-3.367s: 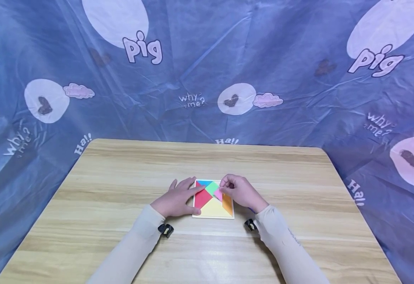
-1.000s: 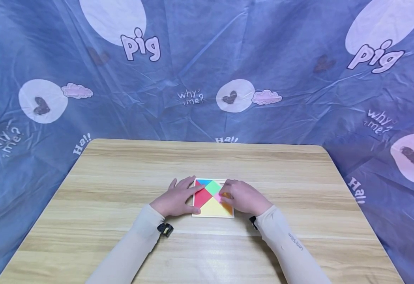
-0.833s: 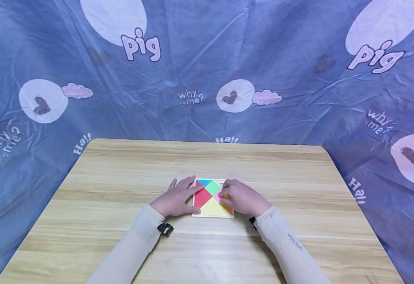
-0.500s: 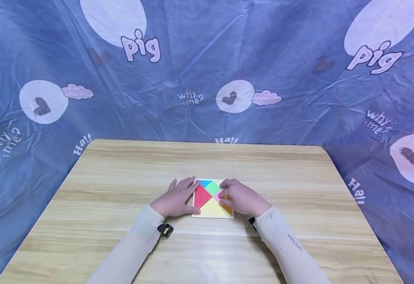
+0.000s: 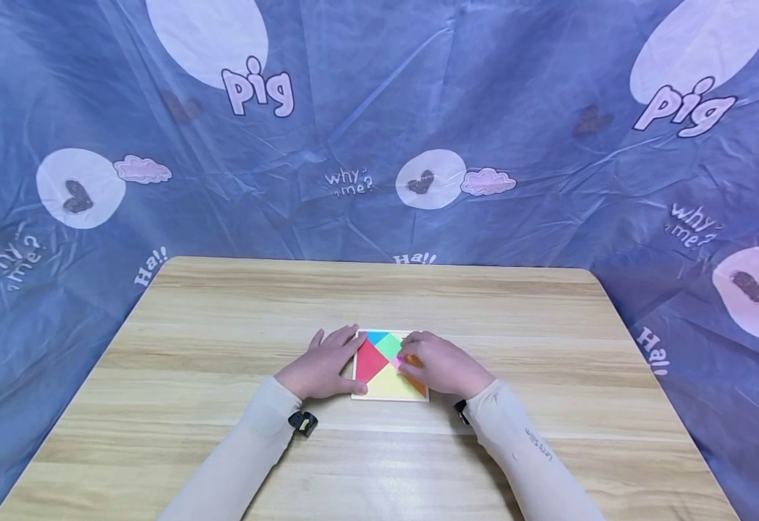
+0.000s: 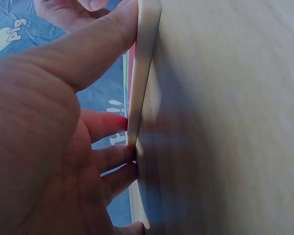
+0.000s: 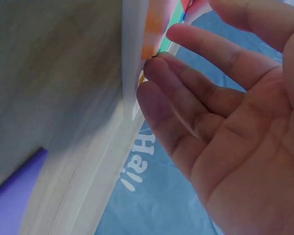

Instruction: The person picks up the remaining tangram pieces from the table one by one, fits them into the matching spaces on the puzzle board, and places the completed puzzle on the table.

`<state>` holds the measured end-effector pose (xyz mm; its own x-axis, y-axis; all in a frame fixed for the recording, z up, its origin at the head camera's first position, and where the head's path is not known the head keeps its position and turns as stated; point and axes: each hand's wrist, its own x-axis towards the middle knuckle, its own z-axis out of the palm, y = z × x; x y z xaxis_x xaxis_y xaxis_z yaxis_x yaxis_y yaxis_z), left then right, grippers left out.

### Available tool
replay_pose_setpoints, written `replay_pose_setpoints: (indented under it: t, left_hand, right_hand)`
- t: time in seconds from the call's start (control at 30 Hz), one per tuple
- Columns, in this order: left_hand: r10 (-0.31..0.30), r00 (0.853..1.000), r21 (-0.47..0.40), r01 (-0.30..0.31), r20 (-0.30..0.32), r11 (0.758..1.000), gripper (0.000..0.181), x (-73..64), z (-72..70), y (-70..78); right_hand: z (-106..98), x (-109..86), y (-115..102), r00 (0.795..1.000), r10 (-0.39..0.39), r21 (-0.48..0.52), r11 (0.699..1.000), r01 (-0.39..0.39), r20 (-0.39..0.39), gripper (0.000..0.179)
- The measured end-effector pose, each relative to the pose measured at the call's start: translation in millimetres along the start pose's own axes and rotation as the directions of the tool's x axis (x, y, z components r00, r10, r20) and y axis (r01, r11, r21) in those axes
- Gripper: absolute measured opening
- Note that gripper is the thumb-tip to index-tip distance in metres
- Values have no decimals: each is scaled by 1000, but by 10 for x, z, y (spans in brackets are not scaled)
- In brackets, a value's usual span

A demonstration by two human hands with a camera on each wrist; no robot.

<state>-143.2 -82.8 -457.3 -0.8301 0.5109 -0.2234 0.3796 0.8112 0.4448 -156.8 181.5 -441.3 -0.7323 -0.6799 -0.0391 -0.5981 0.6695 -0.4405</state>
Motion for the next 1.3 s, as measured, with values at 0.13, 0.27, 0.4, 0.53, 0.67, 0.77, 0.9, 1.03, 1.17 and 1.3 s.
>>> replay_pose_setpoints:
  t: [0.13, 0.27, 0.4, 0.53, 0.67, 0.77, 0.9, 1.03, 1.17, 1.3]
  left_hand:
    - [5, 1000, 6, -5, 8, 1000, 101, 4, 6, 0]
    - [12, 1000, 0, -12, 11, 1000, 101, 2, 10, 5]
    - [15, 1000, -2, -15, 12, 1000, 100, 1, 16, 2]
    - [11, 1000, 2, -11, 10, 1000, 100, -5, 23, -9]
    - [13, 1000, -5, -13, 2, 1000, 100, -9, 29, -21]
    - [16, 1000, -4, -16, -1, 1000, 100, -9, 31, -29]
    - [16, 1000, -1, -16, -4, 1000, 100, -5, 29, -29]
    - [12, 1000, -1, -12, -5, 1000, 100, -3, 29, -30]
    - [6, 1000, 2, -6, -4, 1000, 100, -2, 33, -37]
    - [2, 1000, 1, -2, -4, 1000, 100, -1, 30, -38]
  right_hand:
    - [-47, -19, 51, 1000, -7, 104, 995, 6, 12, 21]
    - [-142, -73, 126, 1000, 12, 127, 992, -12, 1, 26]
    - [-258, -148, 203, 997, 72, 119, 991, -68, -31, 31]
    - [-341, -212, 288, 991, 117, 93, 990, -110, -72, 26]
    - [-375, -263, 379, 986, 141, 38, 990, -138, -91, 10]
    - [-400, -302, 419, 982, 175, 15, 985, -174, -66, 7]
    - [-439, -362, 415, 959, 279, 38, 959, -281, 53, 16]
    - [-463, -426, 415, 899, 394, 89, 905, -416, 190, 20]
    - [-457, -452, 442, 876, 414, 120, 884, -452, 249, 23]
    - [-436, -454, 455, 868, 417, 129, 878, -462, 270, 24]
